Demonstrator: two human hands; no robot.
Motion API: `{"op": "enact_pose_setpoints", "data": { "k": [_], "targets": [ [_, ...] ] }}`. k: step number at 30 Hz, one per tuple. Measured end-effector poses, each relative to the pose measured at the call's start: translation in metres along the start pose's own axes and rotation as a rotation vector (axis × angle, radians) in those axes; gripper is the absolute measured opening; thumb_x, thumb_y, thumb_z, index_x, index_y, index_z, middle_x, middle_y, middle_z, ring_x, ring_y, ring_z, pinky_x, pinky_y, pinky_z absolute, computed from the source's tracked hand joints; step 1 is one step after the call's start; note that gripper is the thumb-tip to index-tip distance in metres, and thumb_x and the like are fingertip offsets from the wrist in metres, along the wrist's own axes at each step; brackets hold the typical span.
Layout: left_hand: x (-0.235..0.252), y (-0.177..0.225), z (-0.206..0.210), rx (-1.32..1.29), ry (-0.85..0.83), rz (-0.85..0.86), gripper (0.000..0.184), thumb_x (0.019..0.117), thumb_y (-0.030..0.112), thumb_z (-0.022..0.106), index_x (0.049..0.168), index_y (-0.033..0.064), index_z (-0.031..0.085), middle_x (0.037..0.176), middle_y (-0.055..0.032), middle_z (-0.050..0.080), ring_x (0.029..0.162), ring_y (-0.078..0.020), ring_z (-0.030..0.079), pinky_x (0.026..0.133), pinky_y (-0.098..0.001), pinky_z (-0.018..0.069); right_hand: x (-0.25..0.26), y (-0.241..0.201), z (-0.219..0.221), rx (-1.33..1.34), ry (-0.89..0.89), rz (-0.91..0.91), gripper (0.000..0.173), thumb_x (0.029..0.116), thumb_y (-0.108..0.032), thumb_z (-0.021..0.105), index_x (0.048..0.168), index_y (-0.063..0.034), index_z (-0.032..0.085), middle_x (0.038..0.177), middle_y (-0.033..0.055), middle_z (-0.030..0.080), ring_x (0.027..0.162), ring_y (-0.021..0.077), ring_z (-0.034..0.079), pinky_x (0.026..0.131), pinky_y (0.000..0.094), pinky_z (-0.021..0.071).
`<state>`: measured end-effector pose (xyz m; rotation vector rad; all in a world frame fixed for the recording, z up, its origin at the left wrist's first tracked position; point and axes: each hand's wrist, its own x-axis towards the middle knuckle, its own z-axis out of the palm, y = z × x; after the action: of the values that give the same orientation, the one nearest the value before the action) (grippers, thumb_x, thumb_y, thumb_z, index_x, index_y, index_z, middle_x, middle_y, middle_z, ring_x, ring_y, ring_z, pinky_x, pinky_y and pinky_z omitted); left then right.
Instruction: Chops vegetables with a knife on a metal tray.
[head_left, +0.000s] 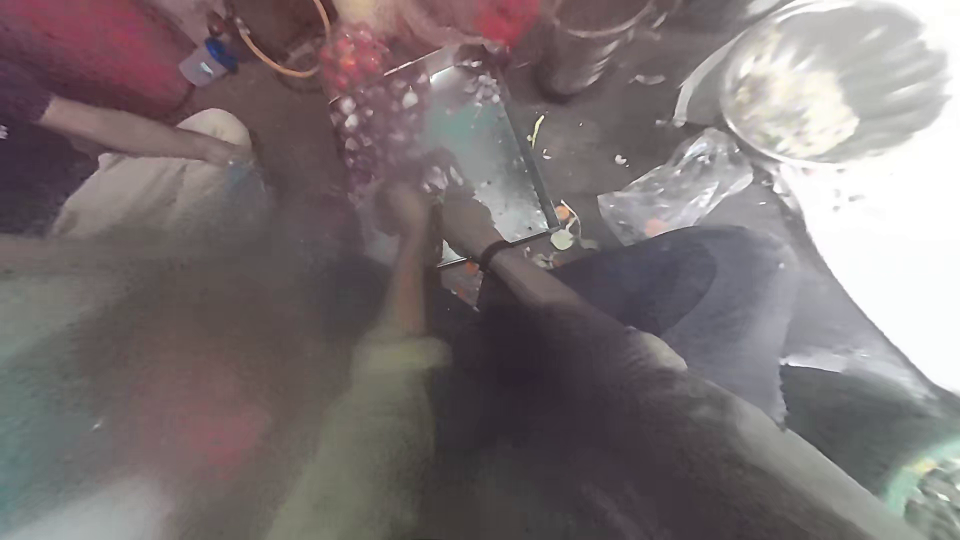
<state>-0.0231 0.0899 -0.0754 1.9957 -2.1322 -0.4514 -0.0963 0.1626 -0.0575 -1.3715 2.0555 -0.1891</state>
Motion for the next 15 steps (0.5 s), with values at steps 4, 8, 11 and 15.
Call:
{"op": "enact_pose_setpoints", "data": {
  "k": [4, 8, 11, 15],
  "targets": [
    [0.004, -0.012, 0.010, -0.040, 0.103, 0.119, 0.020, 0.0918, 0.019, 0.069, 0.107, 0.0080, 0.077, 0.110, -0.0146, 0.076, 0.108, -0.0341, 0.071, 0.096, -0.0584, 0.0534, 0.009, 0.003, 0.017, 0.013, -0.019, 0.048, 0.039, 0.1033, -0.025, 0.053, 0.129, 0.0043, 0.056, 0.115, 0.0271, 0.067, 0.100, 0.0447, 0.070, 0.076, 0.0626, 0.0578],
    [0.012, -0.010, 0.008, -0.029, 0.111, 0.082, 0.024, 0.0887, 0.016, 0.069, 0.111, 0.0139, 0.079, 0.115, -0.0107, 0.075, 0.114, -0.0299, 0.069, 0.103, -0.0569, 0.0511, -0.031, 0.024, 0.026, -0.049, -0.054, 0.076, 0.032, 0.1015, -0.020, 0.052, 0.128, -0.0015, 0.053, 0.102, 0.0228, 0.069, 0.093, 0.0426, 0.072, 0.071, 0.0603, 0.0579],
    [0.004, -0.006, 0.002, -0.046, 0.085, 0.082, 0.024, 0.0920, 0.014, 0.067, 0.113, 0.0119, 0.077, 0.114, -0.0120, 0.076, 0.111, -0.0303, 0.070, 0.100, -0.0557, 0.0522, -0.063, 0.048, 0.036, -0.045, -0.053, 0.087, 0.041, 0.0999, -0.023, 0.057, 0.133, -0.0001, 0.051, 0.097, 0.0236, 0.069, 0.087, 0.0434, 0.071, 0.069, 0.0613, 0.0568],
    [0.001, -0.007, 0.005, -0.061, 0.069, 0.114, 0.026, 0.0930, 0.013, 0.065, 0.115, 0.0062, 0.076, 0.116, -0.0163, 0.075, 0.114, -0.0328, 0.069, 0.104, -0.0556, 0.0506, -0.068, 0.053, 0.016, 0.007, 0.001, 0.082, 0.032, 0.1051, -0.028, 0.053, 0.125, -0.0024, 0.053, 0.093, 0.0213, 0.068, 0.087, 0.0419, 0.072, 0.068, 0.0589, 0.0571]
  ]
}}
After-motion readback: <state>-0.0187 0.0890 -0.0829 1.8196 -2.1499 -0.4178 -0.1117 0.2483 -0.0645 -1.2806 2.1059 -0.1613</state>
